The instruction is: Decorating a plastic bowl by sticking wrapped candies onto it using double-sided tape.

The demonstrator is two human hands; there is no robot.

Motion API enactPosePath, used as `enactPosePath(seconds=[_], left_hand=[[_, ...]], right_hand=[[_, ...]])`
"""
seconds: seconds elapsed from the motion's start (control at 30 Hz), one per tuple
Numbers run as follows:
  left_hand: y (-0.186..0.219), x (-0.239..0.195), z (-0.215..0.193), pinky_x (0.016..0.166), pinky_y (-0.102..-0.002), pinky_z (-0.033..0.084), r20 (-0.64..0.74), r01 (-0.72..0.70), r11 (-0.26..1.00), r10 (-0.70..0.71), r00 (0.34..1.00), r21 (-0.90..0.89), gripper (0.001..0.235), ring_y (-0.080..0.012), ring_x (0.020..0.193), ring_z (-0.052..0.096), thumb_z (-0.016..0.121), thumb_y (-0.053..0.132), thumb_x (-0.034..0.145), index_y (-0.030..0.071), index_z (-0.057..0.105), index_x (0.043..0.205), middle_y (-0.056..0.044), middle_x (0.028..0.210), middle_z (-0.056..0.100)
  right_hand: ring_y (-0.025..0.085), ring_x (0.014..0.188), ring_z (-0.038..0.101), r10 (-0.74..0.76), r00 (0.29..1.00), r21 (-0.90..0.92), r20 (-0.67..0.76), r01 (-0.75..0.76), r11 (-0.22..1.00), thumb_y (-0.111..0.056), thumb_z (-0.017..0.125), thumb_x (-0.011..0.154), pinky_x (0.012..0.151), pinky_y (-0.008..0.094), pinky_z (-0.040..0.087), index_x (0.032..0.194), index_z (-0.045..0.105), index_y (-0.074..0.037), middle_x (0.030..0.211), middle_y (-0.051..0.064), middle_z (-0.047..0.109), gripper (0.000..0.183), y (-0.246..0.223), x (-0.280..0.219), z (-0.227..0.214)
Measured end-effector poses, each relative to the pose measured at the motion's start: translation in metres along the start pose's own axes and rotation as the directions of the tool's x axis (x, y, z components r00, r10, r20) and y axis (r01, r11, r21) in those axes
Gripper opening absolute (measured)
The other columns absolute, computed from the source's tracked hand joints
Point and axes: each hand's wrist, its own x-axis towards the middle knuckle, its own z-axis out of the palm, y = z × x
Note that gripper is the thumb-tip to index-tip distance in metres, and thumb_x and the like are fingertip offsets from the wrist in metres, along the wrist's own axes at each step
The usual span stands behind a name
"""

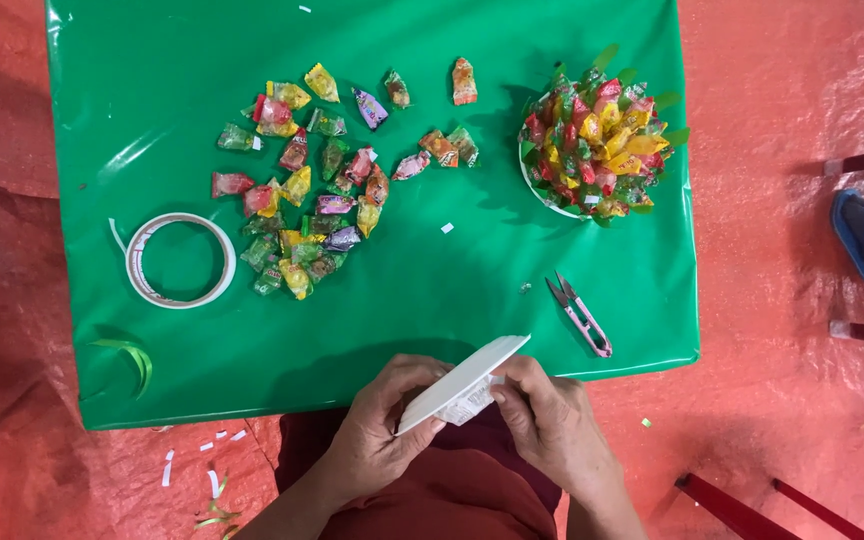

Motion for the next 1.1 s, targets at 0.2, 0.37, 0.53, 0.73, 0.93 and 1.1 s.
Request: enactPosePath(seconds=[0.2,0.37,0.53,0.73,0.93,1.1], left_hand=[[0.004,0.001,0.000,0.084,-0.031,0.056,0.006,-0.007,0.998,0.006,1.000,0.068,0.036,-0.0198,0.102,0.065,0.068,0.004,0.091,0.007,0.056,0.125,-0.012,0.127,0.061],[-0.005,-0.001,-0.001,0.090,-0.036,0.055,0.017,-0.022,0.995,0.021,1.000,0.101,0.041,-0.0237,0.108,0.064,0.069,0.005,0.090,0.009,0.055,0.128,-0.012,0.126,0.061],[-0.006,-0.001,-0.001,0.077,-0.031,0.053,-0.005,0.048,0.989,-0.048,0.999,0.139,0.041,-0.0184,0.091,0.063,0.070,0.003,0.087,0.007,0.058,0.126,-0.009,0.119,0.065],[-0.012,-0.003,-0.004,0.083,-0.033,0.054,-0.013,0.023,0.995,-0.022,1.000,0.102,0.047,-0.0196,0.100,0.064,0.070,0.000,0.087,0.010,0.054,0.130,-0.009,0.124,0.063],[-0.010,-0.003,-0.004,0.082,-0.032,0.052,-0.013,0.005,0.992,-0.003,1.000,0.128,0.045,-0.0190,0.096,0.062,0.070,0.004,0.089,0.010,0.054,0.131,-0.008,0.121,0.063],[-0.005,-0.002,-0.003,0.085,-0.034,0.053,-0.001,0.000,0.994,0.000,1.000,0.109,0.044,-0.0203,0.100,0.064,0.070,0.003,0.089,0.010,0.055,0.130,-0.009,0.121,0.063]], right_hand=[[0.016,0.038,0.054,0.016,0.997,-0.016,0.080,-0.015,1.000,-0.005,0.072,0.086,0.041,0.033,0.042,0.100,0.063,-0.013,0.053,0.000,0.063,0.019,-0.005,0.007,-0.011],[0.020,0.036,0.056,0.030,0.989,-0.051,0.147,-0.023,0.998,-0.006,0.071,0.086,0.040,0.036,0.042,0.103,0.062,-0.014,0.052,0.002,0.063,0.021,0.000,0.009,-0.013],[0.019,0.038,0.059,0.062,0.984,-0.013,0.168,-0.061,0.998,-0.005,0.070,0.086,0.040,0.036,0.042,0.101,0.061,-0.013,0.053,0.002,0.065,0.020,0.003,0.009,-0.013],[0.017,0.048,0.056,-0.021,0.996,0.066,0.086,0.015,0.998,-0.003,0.072,0.086,0.047,0.033,0.044,0.090,0.054,-0.011,0.081,0.000,0.067,0.020,0.016,0.003,-0.001],[0.012,0.038,0.052,0.035,0.999,-0.054,-0.040,-0.037,0.998,-0.004,0.075,0.082,0.040,0.028,0.041,0.118,0.066,-0.012,0.054,-0.002,0.061,0.038,0.011,-0.006,0.005],[0.013,0.042,0.051,-0.013,0.993,-0.077,-0.120,0.004,0.997,0.000,0.070,0.084,0.042,0.029,0.041,0.113,0.072,-0.006,0.059,0.002,0.064,0.030,0.006,-0.009,0.002]])
